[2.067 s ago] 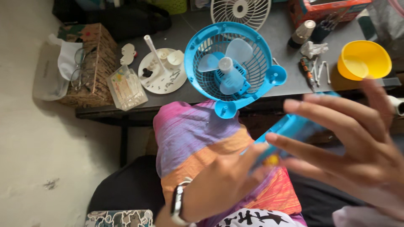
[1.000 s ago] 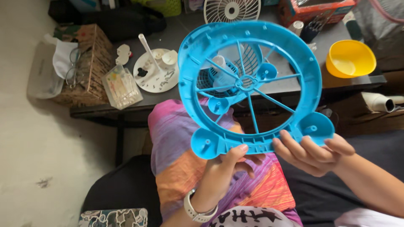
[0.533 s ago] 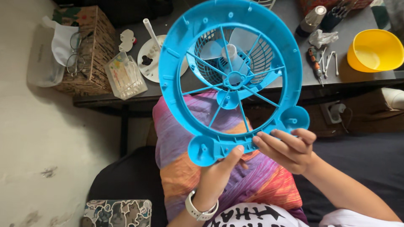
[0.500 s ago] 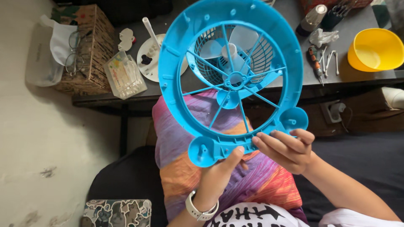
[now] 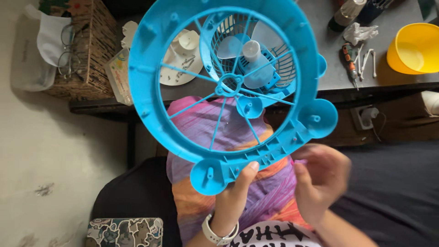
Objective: The person assembles a small blue fan by attaching a yellow plastic piece to the fan cage using a screwdriver. They then secure the cage to the fan base with screws, tightening each one in sequence.
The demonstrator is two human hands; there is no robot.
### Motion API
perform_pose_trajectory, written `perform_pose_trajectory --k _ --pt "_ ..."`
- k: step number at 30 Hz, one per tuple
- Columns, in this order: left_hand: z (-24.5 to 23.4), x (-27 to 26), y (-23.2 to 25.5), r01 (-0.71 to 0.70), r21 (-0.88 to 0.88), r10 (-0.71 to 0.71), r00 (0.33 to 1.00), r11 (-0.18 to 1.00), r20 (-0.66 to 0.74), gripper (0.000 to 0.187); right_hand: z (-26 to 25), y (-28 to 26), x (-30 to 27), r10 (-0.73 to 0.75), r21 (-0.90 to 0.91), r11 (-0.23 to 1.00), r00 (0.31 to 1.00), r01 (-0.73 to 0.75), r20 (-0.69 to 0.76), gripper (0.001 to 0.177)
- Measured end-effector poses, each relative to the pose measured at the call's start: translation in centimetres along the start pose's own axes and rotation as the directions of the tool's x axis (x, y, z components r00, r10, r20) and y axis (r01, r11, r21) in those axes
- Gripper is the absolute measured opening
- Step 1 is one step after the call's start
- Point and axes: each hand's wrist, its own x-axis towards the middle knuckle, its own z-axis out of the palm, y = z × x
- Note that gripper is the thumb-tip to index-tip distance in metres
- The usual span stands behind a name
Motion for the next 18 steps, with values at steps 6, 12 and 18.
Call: perform_pose_trajectory --k 6,12,18 --pt "1.0 0.6 0.3 0.153 -0.177 -0.145 0.988 0.972 0.058 0.021 0.8 -0.5 -0.6 0.665 0.277 0.626 0.685 -0.729 0.299 0.044" --pt "0.1 1.0 1.7 -0.238 0.242 0.195 0.963 0.941 0.186 0.028 0.3 -1.2 1.7 0.617 0.163 0.745 0.761 -0.647 0.199 0.024" --pt "-0.9 2.5 6.0 -0.382 0.428 0.231 0.902 0.819 0.364 0.037 -2.7 -1.5 6.6 0.54 -0.155 0.841 0.826 -0.519 0.16 0.02"
